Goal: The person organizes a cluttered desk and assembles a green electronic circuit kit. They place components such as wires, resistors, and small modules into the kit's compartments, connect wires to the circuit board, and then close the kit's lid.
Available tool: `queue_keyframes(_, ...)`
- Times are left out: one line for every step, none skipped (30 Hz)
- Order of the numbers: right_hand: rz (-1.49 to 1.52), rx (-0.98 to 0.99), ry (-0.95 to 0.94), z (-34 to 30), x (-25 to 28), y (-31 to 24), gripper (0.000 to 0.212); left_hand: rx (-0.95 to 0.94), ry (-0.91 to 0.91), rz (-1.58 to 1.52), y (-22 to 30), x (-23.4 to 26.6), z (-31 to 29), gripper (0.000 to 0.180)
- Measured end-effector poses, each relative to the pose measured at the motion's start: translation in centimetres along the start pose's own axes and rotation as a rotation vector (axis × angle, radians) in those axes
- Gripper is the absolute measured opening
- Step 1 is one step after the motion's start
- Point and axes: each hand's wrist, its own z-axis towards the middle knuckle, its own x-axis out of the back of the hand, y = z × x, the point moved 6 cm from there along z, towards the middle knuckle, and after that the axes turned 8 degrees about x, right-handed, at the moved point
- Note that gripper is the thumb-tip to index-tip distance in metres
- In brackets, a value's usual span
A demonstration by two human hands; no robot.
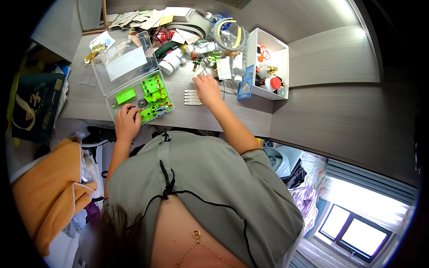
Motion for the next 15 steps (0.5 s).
queue_keyframes(-0.021, 0.018, -0.024, 1.0, -0.6, 0.6, 0.019, -0.009, 0.0, -0.005, 0.0, 0.0, 0.1, 0.012)
queue_keyframes(-0.042, 0.037, -0.048, 1.9, -1.1, 1.1, 0.017, -0.017, 0.001, -0.011, 0.1, 0.1, 0.2, 0.012)
queue_keyframes(-0.109, 0.095, -0.109, 2.5, -1.8, 1.2, 0.009, -0.021, -0.006, -0.016, 0.0, 0.1, 0.2, 0.013)
queue_keyframes(-0.135, 0.137, -0.147, 3.0, -2.3, 1.3, 0.008, -0.025, -0.012, -0.022, 0.0, 0.1, 0.3, 0.013)
queue_keyframes(-0.161, 0.181, -0.184, 3.3, -2.7, 1.4, 0.007, -0.028, -0.018, -0.027, 0.0, 0.1, 0.3, 0.013)
queue_keyframes(-0.182, 0.233, -0.223, 3.6, -3.1, 1.2, 0.007, -0.034, -0.011, -0.036, 0.0, 0.1, 0.3, 0.014)
queue_keyframes(-0.191, 0.254, -0.335, 3.8, -3.3, 1.0, 0.009, -0.034, -0.004, -0.037, -0.1, 0.2, 0.1, 0.014)
queue_keyframes(-0.219, 0.308, -0.313, 3.8, -3.3, 0.9, 0.008, -0.034, 0.004, -0.038, -0.3, 0.2, -0.1, 0.014)
queue_keyframes(-0.234, 0.348, -0.329, 3.7, -3.5, 0.9, 0.009, -0.035, 0.005, -0.053, 0.1, 0.5, -0.1, 0.015)
queue_keyframes(-0.253, 0.391, -0.346, 3.7, -3.5, 0.9, 0.009, -0.033, 0.005, -0.078, 0.3, 0.8, -0.1, 0.015)
queue_keyframes(-0.308, 0.444, -0.352, 3.6, -3.6, 0.6, 0.009, -0.031, 0.005, -0.103, 0.4, 1.1, -0.2, 0.015)
queue_keyframes(-0.316, 0.462, -0.365, 3.6, -3.7, 0.6, 0.009, -0.036, 0.005, -0.135, 0.6, 1.3, -0.1, 0.015)
queue_keyframes(-0.324, 0.48, -0.377, 3.6, -3.9, 0.6, 0.009, -0.061, 0.019, -0.154, 0.8, 1.6, -0.1, 0.016)
queue_keyframes(-0.332, 0.497, -0.39, 3.7, -4.2, 0.7, 0.009, -0.027, 0.01, -0.23, 0.5, 1.8, -0.2, 0.016)
queue_keyframes(-0.336, 0.552, -0.412, 3.8, -4.2, 0.5, 0.01, 0.004, -0.001, -0.307, 0.2, 2.0, -0.1, 0.016)
